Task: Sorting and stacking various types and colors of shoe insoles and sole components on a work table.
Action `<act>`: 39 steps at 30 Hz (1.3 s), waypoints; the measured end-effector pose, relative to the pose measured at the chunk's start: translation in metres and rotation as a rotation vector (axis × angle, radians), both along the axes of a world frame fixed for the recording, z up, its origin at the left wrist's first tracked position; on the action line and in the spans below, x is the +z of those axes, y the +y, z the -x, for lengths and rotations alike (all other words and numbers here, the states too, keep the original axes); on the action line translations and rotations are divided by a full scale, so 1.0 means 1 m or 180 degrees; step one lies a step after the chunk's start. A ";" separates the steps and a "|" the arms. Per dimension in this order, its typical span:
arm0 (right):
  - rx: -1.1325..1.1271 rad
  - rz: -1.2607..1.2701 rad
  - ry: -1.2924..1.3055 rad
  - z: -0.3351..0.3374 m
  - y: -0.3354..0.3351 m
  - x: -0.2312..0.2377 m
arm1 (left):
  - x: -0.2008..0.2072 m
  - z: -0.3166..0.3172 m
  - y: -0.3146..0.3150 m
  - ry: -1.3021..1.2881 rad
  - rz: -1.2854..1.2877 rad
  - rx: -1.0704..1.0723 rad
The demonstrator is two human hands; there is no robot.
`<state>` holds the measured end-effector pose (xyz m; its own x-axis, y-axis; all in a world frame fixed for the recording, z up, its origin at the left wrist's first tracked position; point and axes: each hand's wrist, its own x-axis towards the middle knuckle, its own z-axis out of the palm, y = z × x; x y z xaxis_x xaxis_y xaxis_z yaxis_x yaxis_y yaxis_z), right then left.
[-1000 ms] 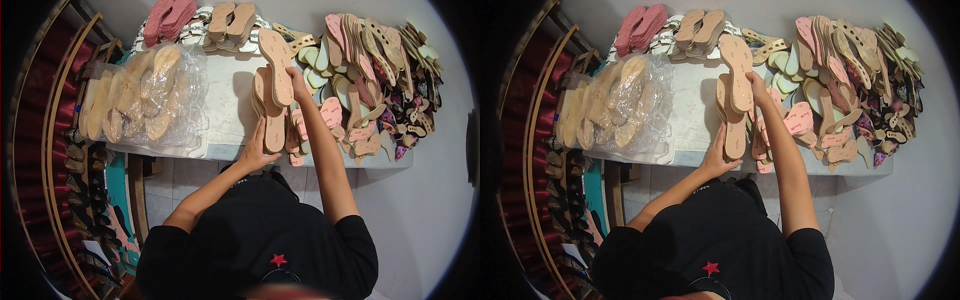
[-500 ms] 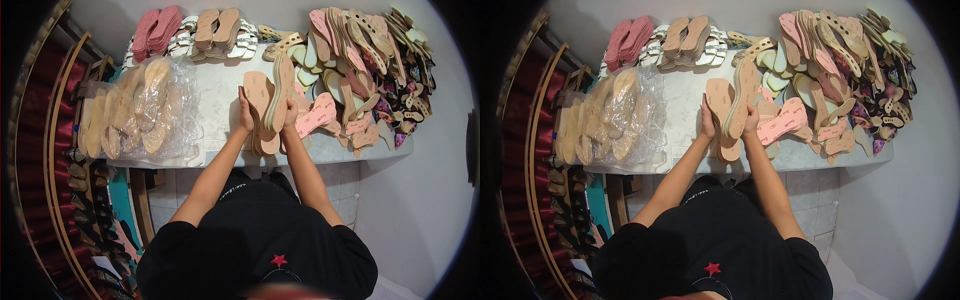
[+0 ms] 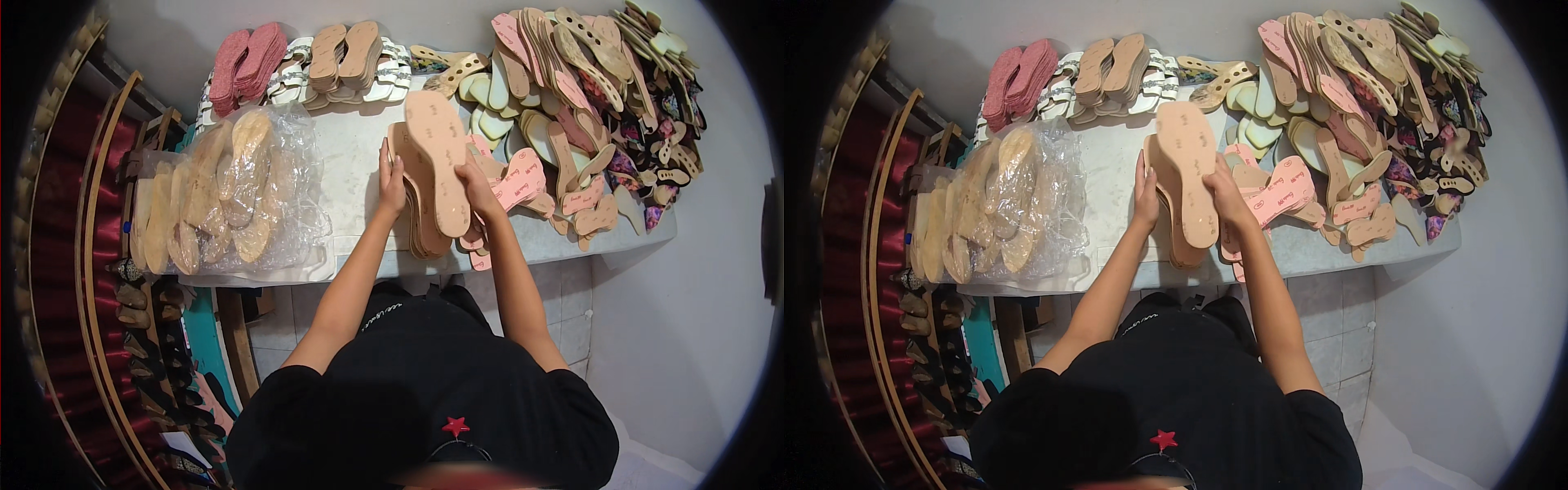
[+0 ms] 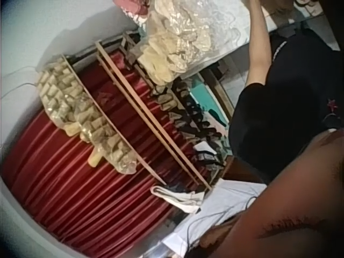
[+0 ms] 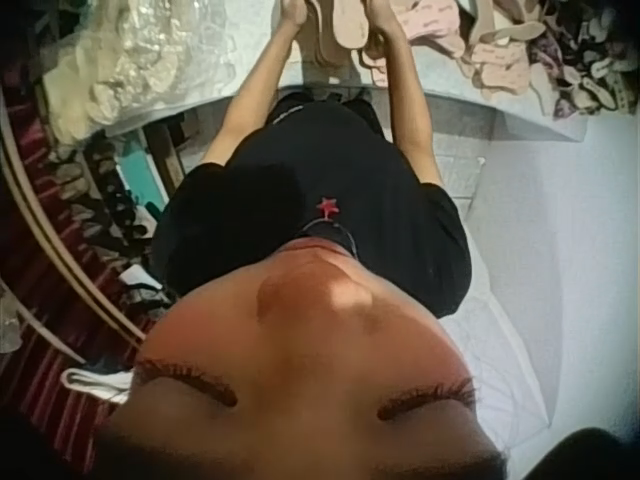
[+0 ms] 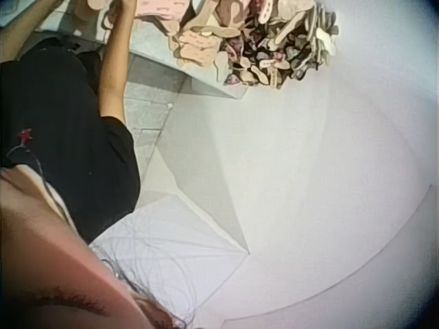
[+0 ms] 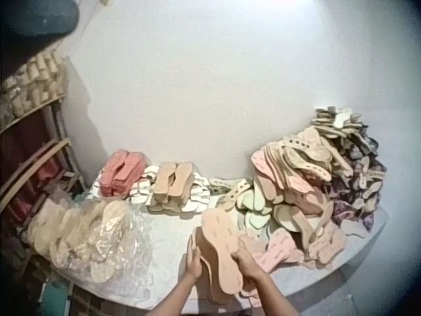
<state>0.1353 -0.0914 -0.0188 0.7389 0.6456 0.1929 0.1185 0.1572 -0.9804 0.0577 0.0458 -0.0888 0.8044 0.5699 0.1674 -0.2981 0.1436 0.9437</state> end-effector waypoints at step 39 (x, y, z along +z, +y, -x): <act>-0.4670 0.1634 0.1692 -0.167 -0.362 -0.133 | 0.104 -0.124 -0.266 -0.0124 -0.2042 -0.0527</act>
